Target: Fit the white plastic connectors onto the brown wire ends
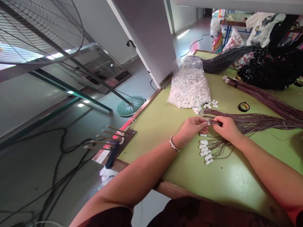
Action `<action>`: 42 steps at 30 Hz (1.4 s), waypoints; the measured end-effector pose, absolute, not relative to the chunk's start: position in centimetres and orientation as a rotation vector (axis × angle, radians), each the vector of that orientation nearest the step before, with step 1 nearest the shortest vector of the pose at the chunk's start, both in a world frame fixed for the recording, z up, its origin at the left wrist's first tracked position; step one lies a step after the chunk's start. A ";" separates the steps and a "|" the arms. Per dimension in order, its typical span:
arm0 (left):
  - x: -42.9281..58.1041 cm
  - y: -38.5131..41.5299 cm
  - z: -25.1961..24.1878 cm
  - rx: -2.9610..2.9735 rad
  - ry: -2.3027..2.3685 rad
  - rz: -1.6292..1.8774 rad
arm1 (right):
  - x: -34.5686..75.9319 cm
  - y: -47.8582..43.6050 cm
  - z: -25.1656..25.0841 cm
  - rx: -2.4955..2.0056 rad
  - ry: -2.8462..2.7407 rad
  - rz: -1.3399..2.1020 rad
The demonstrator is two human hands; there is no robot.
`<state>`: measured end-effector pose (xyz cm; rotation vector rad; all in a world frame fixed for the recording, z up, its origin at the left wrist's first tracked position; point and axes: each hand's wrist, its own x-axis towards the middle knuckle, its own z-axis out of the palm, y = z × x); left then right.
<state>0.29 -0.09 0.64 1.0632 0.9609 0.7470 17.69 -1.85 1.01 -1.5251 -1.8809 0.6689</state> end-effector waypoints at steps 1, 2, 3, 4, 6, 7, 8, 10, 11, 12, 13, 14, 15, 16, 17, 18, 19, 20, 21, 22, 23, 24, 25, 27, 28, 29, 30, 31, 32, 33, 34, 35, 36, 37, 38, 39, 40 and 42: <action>0.3 -0.1 0.6 1.076 0.967 0.747 | 17.6 -1.9 1.0 -1.530 -1.882 0.654; 0.4 -0.2 0.6 1.090 0.976 0.748 | 17.5 -1.9 0.9 -1.533 -1.884 0.644; 0.5 -0.3 0.5 1.107 0.987 0.749 | 17.4 -1.9 0.8 -1.534 -1.887 0.635; 0.7 -0.3 0.5 1.128 0.998 0.750 | 17.3 -1.8 0.7 -1.537 -1.890 0.626; 0.9 -0.5 0.4 1.179 1.021 0.759 | 17.2 -1.8 0.5 -1.546 -1.906 0.604; 1.1 -0.5 0.4 1.208 1.029 0.760 | 17.2 -1.8 0.4 -1.553 -1.917 0.591; 1.2 -0.5 0.4 1.237 1.034 0.757 | 17.2 -1.8 0.3 -1.560 -1.927 0.580; 1.3 -0.5 0.4 1.282 1.043 0.749 | 17.3 -1.8 0.2 -1.570 -1.937 0.570; 1.2 -0.5 0.4 1.296 1.046 0.746 | 17.5 -1.9 0.2 -1.567 -1.941 0.581; 1.1 -0.5 0.3 1.304 1.046 0.741 | 17.6 -1.9 0.2 -1.555 -1.946 0.607; 0.9 -0.5 0.3 1.312 1.043 0.731 | 17.8 -1.8 0.3 -1.535 -1.950 0.648; 0.6 -0.6 0.4 1.327 1.036 0.708 | 17.9 -1.8 0.4 -1.513 -1.944 0.699; 0.2 -0.7 0.4 1.355 1.025 0.673 | 18.1 -1.7 0.4 -1.489 -1.922 0.758; -0.2 -0.8 0.4 1.402 1.004 0.629 | 18.3 -1.6 0.4 -1.468 -1.881 0.818; -0.6 -0.8 0.5 1.470 0.968 0.573 | 18.4 -1.5 0.4 -1.449 -1.828 0.874; -1.0 -0.8 0.6 1.560 0.917 0.515 | 18.5 -1.3 0.4 -1.437 -1.763 0.921; -1.4 -0.7 0.7 1.660 0.872 0.474 | 18.5 -1.2 0.4 -1.428 -1.691 0.963; -1.8 -0.4 0.8 1.760 0.855 0.472 | 18.6 -1.1 0.3 -1.416 -1.623 1.002; -2.1 0.1 1.0 1.857 0.882 0.516 | 18.6 -1.0 0.3 -1.400 -1.563 1.034; -2.4 0.8 1.1 1.950 0.951 0.600 | 18.6 -0.9 0.2 -1.380 -1.516 1.057; -2.7 1.7 1.2 2.031 1.055 0.718 | 18.6 -0.9 0.2 -1.360 -1.488 1.073; -2.8 2.8 1.2 2.107 1.171 0.846 | 18.6 -0.9 0.2 -1.341 -1.480 1.080; -2.9 4.0 1.2 2.197 1.217 0.911 | 18.6 -0.9 0.2 -1.329 -1.494 1.078; -2.8 6.7 1.2 2.345 1.274 0.953 | 18.7 -0.9 0.1 -1.329 -1.551 1.051; -2.6 8.0 1.2 2.405 1.308 0.943 | 18.7 -0.9 0.0 -1.337 -1.582 1.036; -2.3 9.3 1.1 2.451 1.344 0.922 | 18.7 -1.0 -0.1 -1.349 -1.610 1.020; -1.9 10.5 1.2 2.490 1.375 0.881 | 18.6 -1.0 -0.1 -1.361 -1.637 1.005; -1.4 11.6 1.2 2.512 1.420 0.833 | 18.6 -1.0 -0.2 -1.372 -1.662 0.991; -0.9 12.6 1.2 2.520 1.477 0.770 | 18.5 -1.0 -0.2 -1.377 -1.681 0.975; -0.3 13.3 1.3 2.523 1.527 0.712 | 18.5 -1.1 -0.1 -1.377 -1.696 0.960; 0.1 13.9 1.3 2.516 1.574 0.680 | 18.4 -1.1 -0.1 -1.372 -1.708 0.948; 0.5 14.2 1.2 2.504 1.619 0.668 | 18.3 -1.2 -0.1 -1.365 -1.716 0.940; 0.7 14.2 1.1 2.490 1.652 0.671 | 18.3 -1.3 0.0 -1.360 -1.715 0.929; 0.8 14.1 1.0 2.475 1.673 0.687 | 18.3 -1.4 0.0 -1.359 -1.708 0.908; 0.7 13.7 0.8 2.469 1.675 0.706 | 18.3 -1.5 0.0 -1.358 -1.701 0.877; 0.4 13.1 0.6 2.481 1.651 0.721 | 18.3 -1.6 0.0 -1.352 -1.695 0.841; 0.0 12.5 0.3 2.505 1.612 0.738 | 18.3 -1.6 0.0 -1.342 -1.692 0.802; -1.2 11.0 -0.2 2.577 1.518 0.788 | 18.4 -1.7 -0.1 -1.311 -1.693 0.736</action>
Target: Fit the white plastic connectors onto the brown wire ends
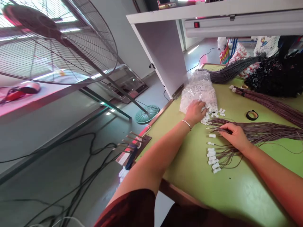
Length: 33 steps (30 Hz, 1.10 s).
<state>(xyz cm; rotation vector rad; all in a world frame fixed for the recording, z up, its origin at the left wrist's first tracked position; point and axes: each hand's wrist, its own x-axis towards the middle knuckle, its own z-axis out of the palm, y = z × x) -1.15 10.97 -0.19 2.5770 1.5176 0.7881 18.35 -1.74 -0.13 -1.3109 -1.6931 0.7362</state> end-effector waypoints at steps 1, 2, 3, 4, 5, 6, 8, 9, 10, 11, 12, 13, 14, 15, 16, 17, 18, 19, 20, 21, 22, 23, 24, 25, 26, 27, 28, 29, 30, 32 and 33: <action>-1.8 10.2 -0.4 2.613 1.470 0.818 | 18.4 -1.8 -0.2 -1.296 -1.700 0.712; -2.4 9.5 -0.6 2.641 1.427 0.845 | 18.4 -1.8 -0.2 -1.283 -1.712 0.691; -2.9 8.8 -0.8 2.661 1.388 0.864 | 18.4 -1.8 -0.3 -1.271 -1.731 0.678; -3.4 8.2 -1.0 2.676 1.352 0.871 | 18.4 -1.8 -0.3 -1.258 -1.759 0.675; -3.7 7.7 -1.1 2.690 1.320 0.864 | 18.3 -1.8 -0.4 -1.246 -1.795 0.684; -4.1 7.2 -1.2 2.701 1.295 0.851 | 18.3 -1.9 -0.5 -1.240 -1.828 0.702; -4.5 6.4 -1.4 2.712 1.275 0.829 | 18.3 -1.9 -0.6 -1.253 -1.870 0.746; -4.7 6.2 -1.4 2.711 1.278 0.828 | 18.3 -1.9 -0.7 -1.274 -1.877 0.763; -4.9 6.0 -1.4 2.707 1.284 0.840 | 18.3 -1.9 -0.7 -1.298 -1.877 0.775; -5.1 5.9 -1.4 2.699 1.290 0.869 | 18.3 -2.0 -0.8 -1.318 -1.875 0.783; -5.3 5.7 -1.2 2.688 1.298 0.917 | 18.4 -2.0 -0.8 -1.332 -1.870 0.789; -5.5 5.4 -1.1 2.669 1.311 0.986 | 18.4 -2.0 -0.8 -1.341 -1.862 0.793; -5.6 5.1 -0.8 2.640 1.329 1.069 | 18.5 -2.0 -0.8 -1.346 -1.848 0.797; -5.7 4.6 -0.6 2.601 1.346 1.148 | 18.5 -2.0 -0.8 -1.347 -1.831 0.810; -5.8 4.0 -0.3 2.554 1.360 1.203 | 18.5 -1.9 -0.7 -1.347 -1.814 0.831; -5.8 3.2 -0.1 2.502 1.369 1.221 | 18.5 -1.9 -0.7 -1.347 -1.801 0.854; -5.8 2.3 0.1 2.461 1.361 1.185 | 18.5 -1.8 -0.7 -1.350 -1.796 0.869; -5.7 1.4 0.2 2.432 1.337 1.102 | 18.5 -1.7 -0.6 -1.358 -1.796 0.871; -5.6 0.6 0.2 2.424 1.305 0.986 | 18.4 -1.6 -0.7 -1.370 -1.802 0.858; -5.4 -0.2 0.2 2.428 1.289 0.865 | 18.4 -1.5 -0.7 -1.384 -1.812 0.836; -5.2 -0.8 0.1 2.435 1.305 0.755 | 18.3 -1.4 -0.7 -1.399 -1.822 0.812; -5.0 -1.3 0.0 2.447 1.338 0.654 | 18.2 -1.3 -0.8 -1.411 -1.829 0.793; -4.8 -1.6 0.0 2.456 1.382 0.567 | 18.2 -1.3 -0.8 -1.419 -1.835 0.782; -4.6 -1.7 -0.1 2.459 1.424 0.494 | 18.1 -1.2 -0.9 -1.422 -1.841 0.778; -4.5 -1.7 0.0 2.459 1.451 0.430 | 18.1 -1.2 -0.9 -1.419 -1.845 0.780; -4.4 -1.6 0.1 2.457 1.461 0.377 | 18.1 -1.2 -0.9 -1.408 -1.840 0.790; -4.3 -1.4 0.2 2.448 1.465 0.343 | 18.0 -1.2 -0.9 -1.390 -1.819 0.812; -4.3 -1.2 0.5 2.432 1.475 0.334 | 18.0 -1.2 -0.8 -1.370 -1.783 0.851; -4.2 -1.1 0.7 2.412 1.489 0.348 | 18.0 -1.2 -0.7 -1.353 -1.734 0.903; -4.2 -0.8 1.4 2.364 1.504 0.435 | 18.0 -1.2 -0.5 -1.327 -1.608 1.023; -4.1 -0.6 1.8 2.322 1.503 0.503 | 18.0 -1.2 -0.4 -1.313 -1.550 1.079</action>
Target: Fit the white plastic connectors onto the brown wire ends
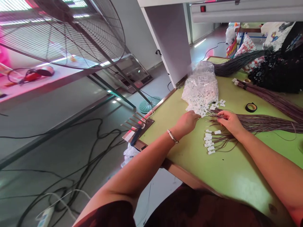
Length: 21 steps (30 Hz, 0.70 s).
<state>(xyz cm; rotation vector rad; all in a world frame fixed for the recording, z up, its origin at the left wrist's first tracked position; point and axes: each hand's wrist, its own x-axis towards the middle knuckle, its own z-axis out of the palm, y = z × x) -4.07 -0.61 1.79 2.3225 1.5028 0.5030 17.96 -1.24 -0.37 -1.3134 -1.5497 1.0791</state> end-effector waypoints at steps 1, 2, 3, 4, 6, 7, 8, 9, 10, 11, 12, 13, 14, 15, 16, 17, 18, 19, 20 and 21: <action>-3.9 -0.5 2.2 2.251 1.497 0.572 | 18.0 -1.2 -0.2 -1.297 -1.503 1.127; -3.7 -0.3 2.6 2.140 1.488 0.633 | 18.0 -1.2 0.0 -1.278 -1.467 1.169; -3.4 -0.1 3.0 1.999 1.471 0.685 | 18.0 -1.2 0.2 -1.260 -1.437 1.204; -3.0 0.0 3.4 1.844 1.440 0.725 | 18.0 -1.1 0.4 -1.248 -1.412 1.236; -2.0 0.2 3.8 1.556 1.339 0.775 | 18.0 -1.1 0.7 -1.252 -1.372 1.286; -1.5 0.2 3.9 1.442 1.284 0.796 | 18.0 -1.1 0.9 -1.261 -1.355 1.305; -0.9 0.1 3.9 1.348 1.236 0.821 | 18.0 -1.1 1.0 -1.271 -1.341 1.318; -0.3 -0.1 3.8 1.273 1.196 0.842 | 18.0 -1.1 1.0 -1.282 -1.331 1.325; 0.1 -0.3 3.6 1.217 1.163 0.855 | 18.0 -1.2 1.1 -1.292 -1.327 1.327; 0.5 -0.5 3.4 1.186 1.136 0.865 | 17.9 -1.2 1.1 -1.302 -1.327 1.326; 0.8 -0.6 3.1 1.177 1.115 0.873 | 17.9 -1.2 1.1 -1.312 -1.333 1.321; 0.9 -0.7 2.9 1.184 1.100 0.874 | 17.9 -1.2 1.1 -1.324 -1.342 1.311; 1.0 -0.8 2.6 1.194 1.098 0.872 | 17.8 -1.3 1.1 -1.336 -1.354 1.302; 0.9 -0.8 2.3 1.200 1.105 0.869 | 17.8 -1.3 1.1 -1.344 -1.367 1.293; 0.9 -0.7 2.0 1.202 1.115 0.868 | 17.9 -1.3 1.1 -1.345 -1.378 1.286; 0.8 -0.6 1.7 1.204 1.115 0.863 | 17.9 -1.3 1.1 -1.342 -1.389 1.279; 0.7 -0.5 1.4 1.206 1.106 0.859 | 18.0 -1.3 1.1 -1.336 -1.406 1.275; 0.6 -0.3 1.2 1.210 1.087 0.858 | 18.0 -1.3 1.1 -1.331 -1.433 1.272; 0.5 -0.2 1.0 1.215 1.066 0.860 | 18.1 -1.2 1.0 -1.331 -1.469 1.265; 0.5 -0.2 0.9 1.220 1.052 0.860 | 18.1 -1.2 1.0 -1.339 -1.507 1.249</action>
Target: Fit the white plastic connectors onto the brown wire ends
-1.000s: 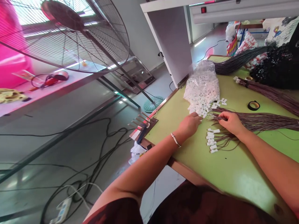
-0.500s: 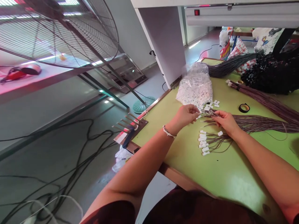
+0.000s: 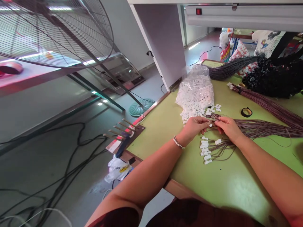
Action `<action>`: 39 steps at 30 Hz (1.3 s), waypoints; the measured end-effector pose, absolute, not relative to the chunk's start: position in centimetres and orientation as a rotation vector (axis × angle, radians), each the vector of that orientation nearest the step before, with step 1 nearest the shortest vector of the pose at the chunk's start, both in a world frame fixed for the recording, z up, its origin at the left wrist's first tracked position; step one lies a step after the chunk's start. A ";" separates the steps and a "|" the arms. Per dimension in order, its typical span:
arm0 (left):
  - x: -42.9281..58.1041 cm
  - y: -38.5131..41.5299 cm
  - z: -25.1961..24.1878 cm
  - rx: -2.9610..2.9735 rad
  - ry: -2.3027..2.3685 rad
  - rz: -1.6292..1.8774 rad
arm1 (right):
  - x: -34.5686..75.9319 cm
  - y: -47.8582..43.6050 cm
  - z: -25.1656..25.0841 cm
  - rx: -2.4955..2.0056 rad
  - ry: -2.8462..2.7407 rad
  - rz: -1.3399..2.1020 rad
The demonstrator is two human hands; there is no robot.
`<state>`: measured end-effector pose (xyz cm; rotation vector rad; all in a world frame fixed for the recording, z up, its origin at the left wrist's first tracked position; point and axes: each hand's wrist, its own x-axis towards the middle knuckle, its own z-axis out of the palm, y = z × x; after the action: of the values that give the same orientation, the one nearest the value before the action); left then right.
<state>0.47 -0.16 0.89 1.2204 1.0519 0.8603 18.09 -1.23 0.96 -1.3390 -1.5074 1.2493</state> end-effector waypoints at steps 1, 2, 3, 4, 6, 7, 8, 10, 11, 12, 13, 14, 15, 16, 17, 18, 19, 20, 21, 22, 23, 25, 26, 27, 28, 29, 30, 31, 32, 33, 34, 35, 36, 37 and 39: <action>0.4 -0.1 0.8 1.222 1.052 0.859 | 18.1 -1.2 0.9 -1.354 -1.539 1.227; 0.3 -0.2 0.8 1.224 1.063 0.854 | 18.1 -1.2 0.7 -1.368 -1.556 1.200; 0.3 -0.2 0.9 1.227 1.076 0.844 | 18.0 -1.2 0.6 -1.379 -1.557 1.171; 0.2 -0.3 1.0 1.230 1.086 0.835 | 18.0 -1.2 0.5 -1.390 -1.548 1.144; 0.0 -0.5 1.2 1.232 1.088 0.833 | 17.9 -1.1 0.3 -1.413 -1.530 1.100; -0.1 -0.6 1.2 1.232 1.085 0.842 | 17.9 -1.1 0.2 -1.424 -1.530 1.082; -0.1 -0.6 1.2 1.231 1.082 0.848 | 17.8 -1.2 0.2 -1.435 -1.538 1.063; -0.1 -0.5 1.2 1.211 1.084 0.853 | 17.7 -1.3 0.4 -1.432 -1.567 1.031; -0.1 -0.5 1.1 1.187 1.084 0.855 | 17.7 -1.4 0.5 -1.410 -1.590 1.018; -0.1 -0.3 0.9 1.154 1.083 0.857 | 17.6 -1.5 0.7 -1.382 -1.623 1.001; -0.1 -0.2 0.8 1.116 1.081 0.859 | 17.6 -1.6 0.8 -1.357 -1.660 0.969; -0.1 -0.1 0.7 1.078 1.077 0.861 | 17.6 -1.7 0.9 -1.339 -1.699 0.922; -0.1 -0.1 0.6 1.043 1.069 0.857 | 17.6 -1.8 0.9 -1.331 -1.734 0.867; -0.1 -0.1 0.6 1.011 1.056 0.850 | 17.6 -1.9 0.9 -1.337 -1.753 0.811; -0.1 -0.1 0.7 0.979 1.037 0.841 | 17.6 -1.9 0.9 -1.356 -1.749 0.771; -0.2 -0.1 0.8 0.941 1.015 0.838 | 17.6 -1.8 0.9 -1.378 -1.720 0.760; -0.2 -0.2 1.0 0.899 0.993 0.841 | 17.6 -1.7 0.8 -1.399 -1.674 0.781; -0.3 -0.3 1.2 0.854 0.975 0.852 | 17.7 -1.6 0.8 -1.417 -1.621 0.819; -0.3 -0.4 1.5 0.811 0.963 0.865 | 17.7 -1.5 0.8 -1.432 -1.569 0.866; -0.4 -0.5 1.7 0.773 0.958 0.875 | 17.8 -1.5 0.8 -1.441 -1.526 0.912; -0.4 -0.5 1.8 0.747 0.957 0.882 | 17.8 -1.4 0.8 -1.447 -1.496 0.951; -0.5 -0.5 1.9 0.727 0.956 0.885 | 17.7 -1.4 0.9 -1.463 -1.464 0.995; -0.6 -0.5 1.9 0.728 0.952 0.883 | 17.7 -1.4 0.9 -1.470 -1.458 1.004; -0.6 -0.4 1.7 0.733 0.946 0.881 | 17.7 -1.4 0.9 -1.475 -1.457 1.003; -0.7 -0.4 1.6 0.741 0.938 0.879 | 17.6 -1.4 0.9 -1.479 -1.458 0.993; -0.7 -0.4 1.4 0.748 0.928 0.876 | 17.6 -1.4 0.9 -1.480 -1.463 0.978; -0.7 -0.4 1.2 0.753 0.919 0.874 | 17.5 -1.4 0.9 -1.478 -1.471 0.960; -0.7 -0.3 1.1 0.758 0.911 0.876 | 17.5 -1.4 0.9 -1.480 -1.481 0.943; -0.7 -0.4 1.0 0.764 0.906 0.878 | 17.5 -1.4 0.9 -1.489 -1.492 0.927; -0.7 -0.4 0.9 0.774 0.904 0.882 | 17.5 -1.5 0.9 -1.505 -1.500 0.915; -0.7 -0.4 0.9 0.788 0.906 0.887 | 17.5 -1.5 0.9 -1.525 -1.504 0.905; -0.7 -0.4 0.9 0.810 0.913 0.892 | 17.6 -1.5 0.8 -1.546 -1.504 0.899; -0.7 -0.4 0.9 0.844 0.927 0.896 | 17.6 -1.5 0.8 -1.564 -1.502 0.893; -0.7 -0.4 0.9 0.890 0.943 0.901 | 17.6 -1.5 0.8 -1.575 -1.502 0.888; -0.7 -0.4 0.9 0.997 0.974 0.901 | 17.6 -1.5 0.7 -1.574 -1.511 0.885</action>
<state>-0.74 -0.43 0.92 0.9973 0.9740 0.9007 17.60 -1.45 0.67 -1.5742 -1.5113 0.8851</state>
